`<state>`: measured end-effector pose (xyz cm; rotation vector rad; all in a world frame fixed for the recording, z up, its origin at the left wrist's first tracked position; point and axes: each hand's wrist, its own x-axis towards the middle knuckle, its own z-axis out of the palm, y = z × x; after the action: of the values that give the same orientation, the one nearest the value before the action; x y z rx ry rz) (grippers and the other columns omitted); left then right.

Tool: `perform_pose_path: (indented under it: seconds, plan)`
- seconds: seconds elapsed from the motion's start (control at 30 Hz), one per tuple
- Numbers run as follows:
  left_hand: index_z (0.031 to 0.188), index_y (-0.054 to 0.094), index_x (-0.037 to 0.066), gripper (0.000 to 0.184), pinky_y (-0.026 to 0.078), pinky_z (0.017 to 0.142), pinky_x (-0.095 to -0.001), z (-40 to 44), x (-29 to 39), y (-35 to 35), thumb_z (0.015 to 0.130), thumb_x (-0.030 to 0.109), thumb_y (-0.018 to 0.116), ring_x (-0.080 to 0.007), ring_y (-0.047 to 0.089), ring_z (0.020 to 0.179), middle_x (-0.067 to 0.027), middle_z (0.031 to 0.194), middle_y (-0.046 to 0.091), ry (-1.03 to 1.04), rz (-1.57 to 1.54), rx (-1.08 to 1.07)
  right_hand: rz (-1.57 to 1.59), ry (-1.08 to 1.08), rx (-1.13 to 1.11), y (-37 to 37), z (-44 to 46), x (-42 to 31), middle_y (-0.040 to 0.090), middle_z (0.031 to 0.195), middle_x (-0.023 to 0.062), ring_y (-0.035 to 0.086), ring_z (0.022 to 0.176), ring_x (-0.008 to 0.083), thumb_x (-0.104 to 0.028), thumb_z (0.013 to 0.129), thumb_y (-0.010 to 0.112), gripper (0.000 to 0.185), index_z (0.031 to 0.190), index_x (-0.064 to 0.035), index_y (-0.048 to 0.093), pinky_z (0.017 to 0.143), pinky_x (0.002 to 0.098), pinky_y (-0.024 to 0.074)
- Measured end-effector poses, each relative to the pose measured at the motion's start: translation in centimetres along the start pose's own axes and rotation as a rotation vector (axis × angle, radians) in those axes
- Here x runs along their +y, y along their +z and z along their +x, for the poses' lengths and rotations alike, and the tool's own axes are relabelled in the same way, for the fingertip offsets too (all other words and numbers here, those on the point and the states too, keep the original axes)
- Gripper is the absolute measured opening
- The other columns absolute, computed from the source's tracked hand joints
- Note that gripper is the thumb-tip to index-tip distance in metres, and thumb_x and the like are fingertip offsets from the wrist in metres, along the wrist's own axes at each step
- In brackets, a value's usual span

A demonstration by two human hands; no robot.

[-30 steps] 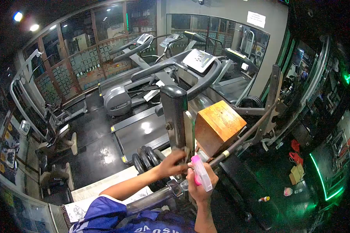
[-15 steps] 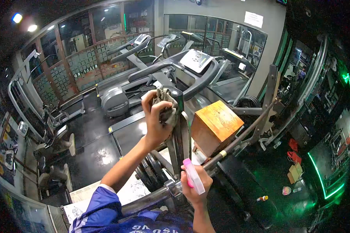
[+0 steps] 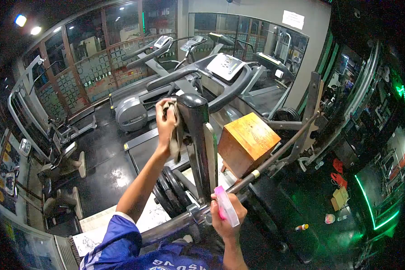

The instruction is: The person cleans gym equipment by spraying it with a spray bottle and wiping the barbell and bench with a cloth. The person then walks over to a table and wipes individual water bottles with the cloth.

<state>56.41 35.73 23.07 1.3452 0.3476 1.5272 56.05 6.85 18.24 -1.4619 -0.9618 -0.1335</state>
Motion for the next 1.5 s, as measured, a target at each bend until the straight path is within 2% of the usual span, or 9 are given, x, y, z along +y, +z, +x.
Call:
perform_pose_path:
  seconds: [0.1,0.2,0.3,0.4,0.5,0.73,0.87,1.2,1.5]
  plan:
    - [0.116,0.051,0.006,0.020,0.041,0.087,-0.0268,-2.6,-2.3,-1.8,0.098,0.012,0.049,-0.0124,0.049,0.095,-0.0053,0.106,0.052,-0.043,-0.006,-0.148,-0.013,0.005,-0.025,0.1,0.0,0.1,0.069,0.084,0.0104,0.068,0.068,0.0217,-0.011,0.086,0.067,0.013,0.093,-0.0002,0.068,0.063,0.0313,0.0534]
    - [0.117,0.049,0.007,0.021,0.040,0.093,-0.0299,-6.5,-3.5,-3.2,0.097,0.012,0.047,-0.0148,0.049,0.101,-0.0061,0.106,0.053,-0.413,-0.044,-0.177,-0.012,-0.003,-0.030,0.2,-0.1,0.2,0.069,0.085,0.0108,0.069,0.069,0.0222,-0.010,0.085,0.067,0.012,0.092,0.0000,0.068,0.063,0.0313,0.0536]
    - [0.122,0.045,0.004,0.035,0.037,0.102,-0.0375,-10.8,-7.5,-4.7,0.088,0.001,0.050,-0.0287,0.046,0.115,-0.0176,0.117,0.046,0.095,0.301,-0.205,-0.019,-0.029,-0.018,0.3,0.1,0.7,0.069,0.085,0.0111,0.069,0.070,0.0229,-0.009,0.085,0.067,0.012,0.092,0.0003,0.068,0.064,0.0314,0.0537]
    - [0.130,0.038,0.005,0.066,0.031,0.111,-0.0497,-15.6,-9.3,-7.2,0.070,-0.002,0.065,-0.0497,0.031,0.129,-0.0282,0.133,0.027,0.280,0.404,-0.412,-0.014,-0.027,-0.016,0.5,0.3,0.5,0.069,0.085,0.0114,0.069,0.070,0.0237,-0.008,0.084,0.067,0.012,0.092,0.0005,0.068,0.064,0.0317,0.0538]
    - [0.128,0.037,0.008,0.077,0.033,0.110,-0.0534,-18.3,-9.3,-9.0,0.060,-0.009,0.070,-0.0484,0.031,0.130,-0.0268,0.137,0.024,0.280,0.515,-0.605,-0.027,-0.031,-0.026,0.7,0.5,0.4,0.069,0.085,0.0116,0.069,0.070,0.0241,-0.008,0.084,0.067,0.012,0.092,0.0004,0.068,0.065,0.0320,0.0542]
    - [0.119,0.048,0.012,0.070,0.041,0.096,-0.0494,-12.0,-3.4,-5.3,0.057,0.001,0.080,-0.0416,0.043,0.119,-0.0233,0.132,0.037,0.695,0.363,-0.318,-0.027,-0.015,-0.050,0.7,0.5,0.5,0.069,0.085,0.0119,0.070,0.072,0.0249,-0.008,0.084,0.067,0.010,0.091,-0.0001,0.067,0.066,0.0326,0.0549]
    - [0.115,0.054,0.015,0.070,0.041,0.094,-0.0507,-12.3,-4.3,-3.9,0.051,0.004,0.079,-0.0422,0.044,0.117,-0.0218,0.131,0.039,0.836,0.433,-0.407,-0.049,-0.057,-0.054,0.9,0.7,0.3,0.069,0.086,0.0118,0.069,0.072,0.0259,-0.008,0.084,0.067,0.010,0.090,0.0000,0.067,0.066,0.0332,0.0548]
    - [0.114,0.060,0.013,0.049,0.043,0.097,-0.0470,-20.0,-11.1,-11.8,0.068,0.011,0.077,-0.0407,0.048,0.114,-0.0219,0.130,0.042,0.537,0.578,-0.863,-0.057,-0.053,-0.042,0.6,0.2,0.5,0.069,0.085,0.0108,0.069,0.069,0.0257,-0.009,0.084,0.067,0.011,0.091,-0.0004,0.067,0.064,0.0328,0.0536]
    - [0.115,0.060,0.012,0.058,0.041,0.097,-0.0500,-8.0,2.3,-0.7,0.060,0.006,0.077,-0.0406,0.046,0.119,-0.0210,0.133,0.042,0.803,0.272,-0.394,-0.066,-0.033,-0.004,0.5,0.1,0.2,0.069,0.085,0.0098,0.068,0.068,0.0226,-0.008,0.084,0.067,0.012,0.093,-0.0001,0.067,0.062,0.0319,0.0527]
